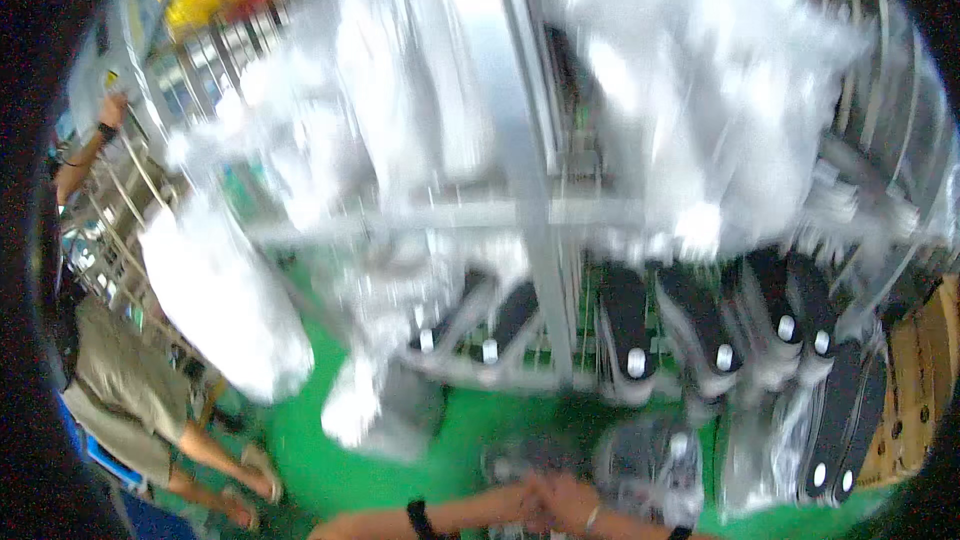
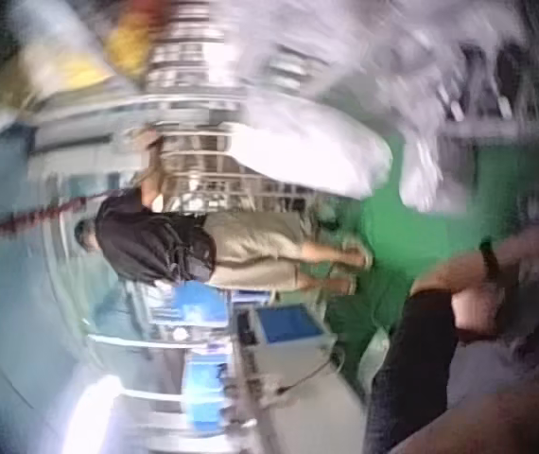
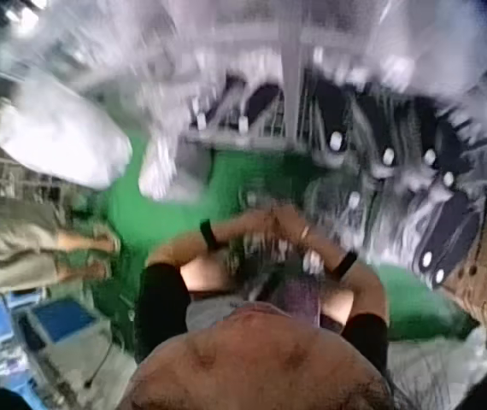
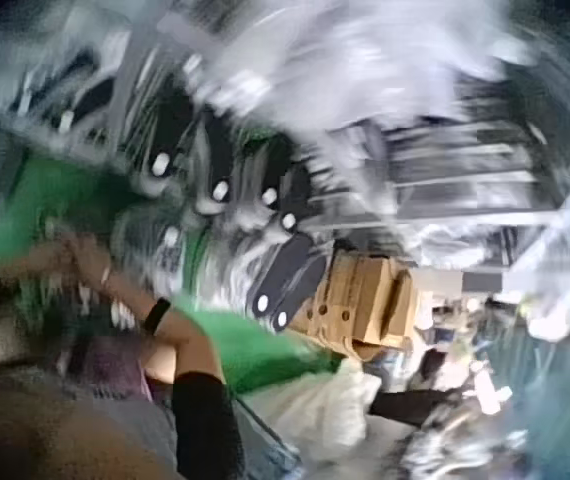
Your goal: Inspecting shoe insoles and inserting them into finished shoes on a conveyor belt.
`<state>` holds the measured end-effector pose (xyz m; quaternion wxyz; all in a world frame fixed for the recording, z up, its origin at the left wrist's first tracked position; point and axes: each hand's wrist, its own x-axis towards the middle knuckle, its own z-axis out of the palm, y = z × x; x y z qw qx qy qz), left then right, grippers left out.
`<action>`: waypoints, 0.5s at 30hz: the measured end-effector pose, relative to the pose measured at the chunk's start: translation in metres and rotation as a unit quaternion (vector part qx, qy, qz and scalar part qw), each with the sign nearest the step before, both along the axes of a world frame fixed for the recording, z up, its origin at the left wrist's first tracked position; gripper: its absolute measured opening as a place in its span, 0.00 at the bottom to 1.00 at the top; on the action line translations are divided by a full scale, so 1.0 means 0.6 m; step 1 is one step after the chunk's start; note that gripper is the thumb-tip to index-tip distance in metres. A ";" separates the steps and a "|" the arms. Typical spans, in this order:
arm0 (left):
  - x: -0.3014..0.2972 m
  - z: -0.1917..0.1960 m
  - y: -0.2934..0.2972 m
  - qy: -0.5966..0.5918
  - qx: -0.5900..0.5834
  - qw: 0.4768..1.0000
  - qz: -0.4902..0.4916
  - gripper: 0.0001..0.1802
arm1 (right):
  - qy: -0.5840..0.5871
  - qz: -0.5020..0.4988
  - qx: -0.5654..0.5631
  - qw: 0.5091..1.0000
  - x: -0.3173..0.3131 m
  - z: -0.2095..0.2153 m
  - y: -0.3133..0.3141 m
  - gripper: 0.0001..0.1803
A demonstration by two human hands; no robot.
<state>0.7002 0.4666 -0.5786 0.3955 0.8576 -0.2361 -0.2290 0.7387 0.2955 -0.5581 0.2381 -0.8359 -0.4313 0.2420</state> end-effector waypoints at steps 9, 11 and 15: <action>0.113 0.110 0.307 -0.235 0.394 0.758 0.464 0.24 | -0.006 -0.082 -0.112 0.990 -0.037 0.069 0.009 0.26; 0.087 0.164 0.336 -0.314 0.476 0.669 0.476 0.29 | 0.010 -0.071 -0.112 0.991 -0.016 0.057 0.023 0.25; 0.036 0.238 0.310 0.017 0.340 0.750 0.567 0.39 | -0.053 -0.072 -0.057 0.994 -0.025 0.003 0.029 0.24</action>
